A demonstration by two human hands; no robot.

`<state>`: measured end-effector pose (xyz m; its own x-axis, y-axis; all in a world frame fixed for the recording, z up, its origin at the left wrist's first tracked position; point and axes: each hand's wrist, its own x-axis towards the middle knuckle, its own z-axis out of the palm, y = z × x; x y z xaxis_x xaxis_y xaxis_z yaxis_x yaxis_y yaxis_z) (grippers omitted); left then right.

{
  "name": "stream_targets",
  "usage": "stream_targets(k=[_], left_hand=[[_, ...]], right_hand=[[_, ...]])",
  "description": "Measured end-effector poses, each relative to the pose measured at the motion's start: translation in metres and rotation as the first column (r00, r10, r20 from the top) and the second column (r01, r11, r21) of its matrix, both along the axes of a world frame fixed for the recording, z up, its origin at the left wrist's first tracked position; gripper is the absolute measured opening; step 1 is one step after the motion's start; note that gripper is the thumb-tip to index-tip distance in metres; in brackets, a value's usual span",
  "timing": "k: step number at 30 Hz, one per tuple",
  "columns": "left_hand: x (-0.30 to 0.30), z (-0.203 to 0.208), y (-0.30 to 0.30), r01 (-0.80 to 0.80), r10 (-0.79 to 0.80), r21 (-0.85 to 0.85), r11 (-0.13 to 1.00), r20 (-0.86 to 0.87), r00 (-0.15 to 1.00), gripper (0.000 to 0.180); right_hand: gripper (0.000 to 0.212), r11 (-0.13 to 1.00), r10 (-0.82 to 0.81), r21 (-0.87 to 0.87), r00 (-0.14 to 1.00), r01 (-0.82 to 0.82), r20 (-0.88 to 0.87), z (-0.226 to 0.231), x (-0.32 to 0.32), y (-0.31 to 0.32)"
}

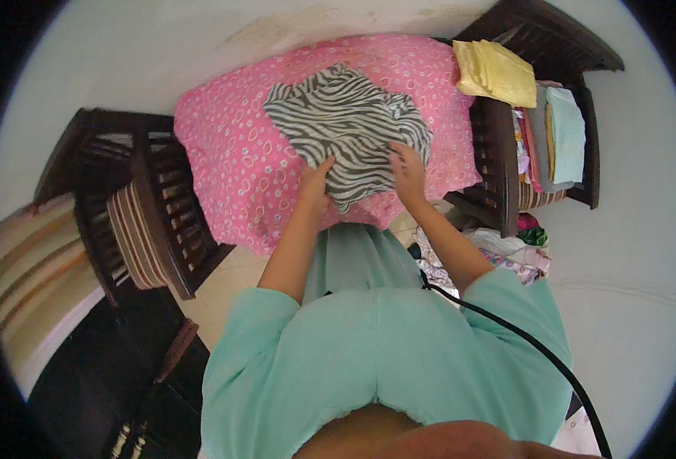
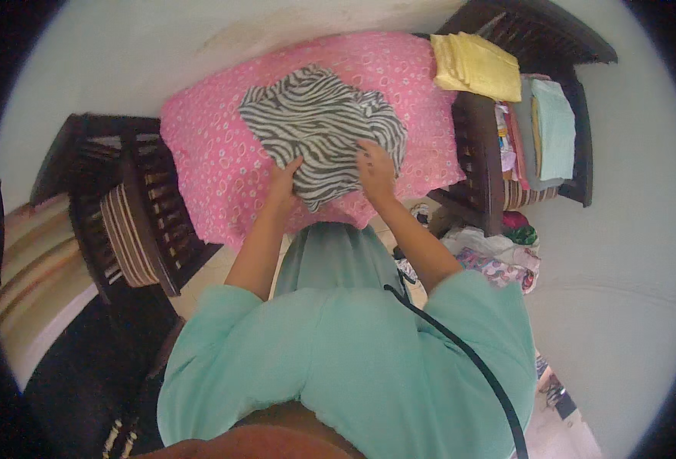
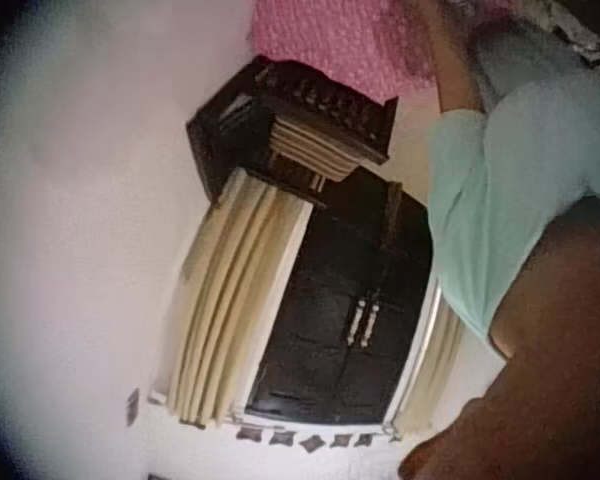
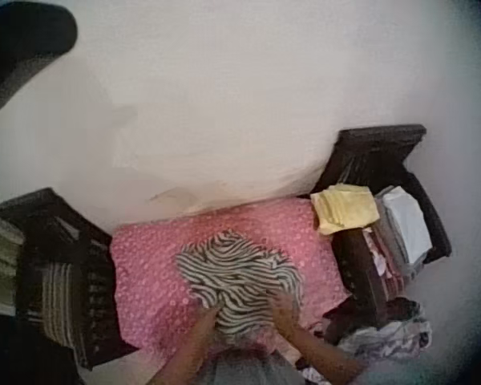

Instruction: The person folds several pieces of clothing on a table, including a yellow cloth, a zebra-patterned cloth, and a patterned cloth. The folded items are stacked on the table.

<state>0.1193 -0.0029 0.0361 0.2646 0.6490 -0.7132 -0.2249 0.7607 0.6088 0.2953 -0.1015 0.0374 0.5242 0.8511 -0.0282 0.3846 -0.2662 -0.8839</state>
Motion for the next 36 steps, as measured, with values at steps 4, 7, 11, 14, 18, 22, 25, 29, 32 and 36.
stream_targets(k=[4,7,11,14,18,22,25,29,32,36], left_hand=[[0.007,0.017,-0.002,-0.080,0.090,-0.105,0.991,0.091,0.992,0.044],[0.016,0.051,-0.010,-0.130,0.164,-0.234,0.963,0.132,0.978,0.039],[0.015,0.054,-0.024,-0.158,0.156,-0.139,0.978,-0.024,0.987,0.048],[-0.003,0.003,-0.036,-0.120,0.124,0.081,0.989,-0.040,0.992,0.041],[-0.006,0.017,-0.043,-0.127,0.134,0.081,0.989,-0.095,0.986,0.048],[-0.014,0.032,-0.042,-0.028,0.031,0.052,0.998,-0.051,0.998,0.052],[-0.033,0.007,-0.038,0.003,-0.003,-0.002,1.000,0.059,0.998,0.047],[-0.058,0.033,-0.029,0.149,-0.135,-0.123,0.981,0.116,0.984,0.039],[-0.085,0.044,-0.029,0.274,-0.275,-0.067,0.960,-0.012,0.961,0.035],[-0.136,0.005,-0.031,0.338,-0.337,0.017,0.941,-0.030,0.941,0.021]], right_hand=[[0.036,0.879,-0.440,-0.365,0.231,0.307,-0.868,-0.004,-0.014,-0.059],[0.052,0.888,-0.306,-0.422,-0.454,0.181,-0.837,0.010,-0.047,-0.057],[0.071,0.903,-0.042,-0.154,-0.275,0.401,-0.961,0.014,-0.057,-0.020],[0.075,0.870,0.045,-0.041,-0.161,0.491,-0.986,0.022,-0.058,-0.007],[0.067,0.893,0.010,-0.043,-0.115,0.448,-0.993,0.043,-0.067,-0.011],[0.044,0.915,-0.255,-0.268,-0.083,0.302,-0.963,0.032,-0.080,-0.007],[0.031,0.898,-0.341,-0.312,0.041,0.310,-0.939,0.019,-0.084,0.003],[0.029,0.890,-0.277,-0.224,0.081,0.398,-0.957,0.052,-0.075,0.002],[0.029,0.885,-0.185,-0.110,0.126,0.452,-0.975,0.084,-0.053,-0.016],[0.026,0.843,-0.236,-0.104,0.187,0.528,-0.954,0.129,-0.017,-0.055]])
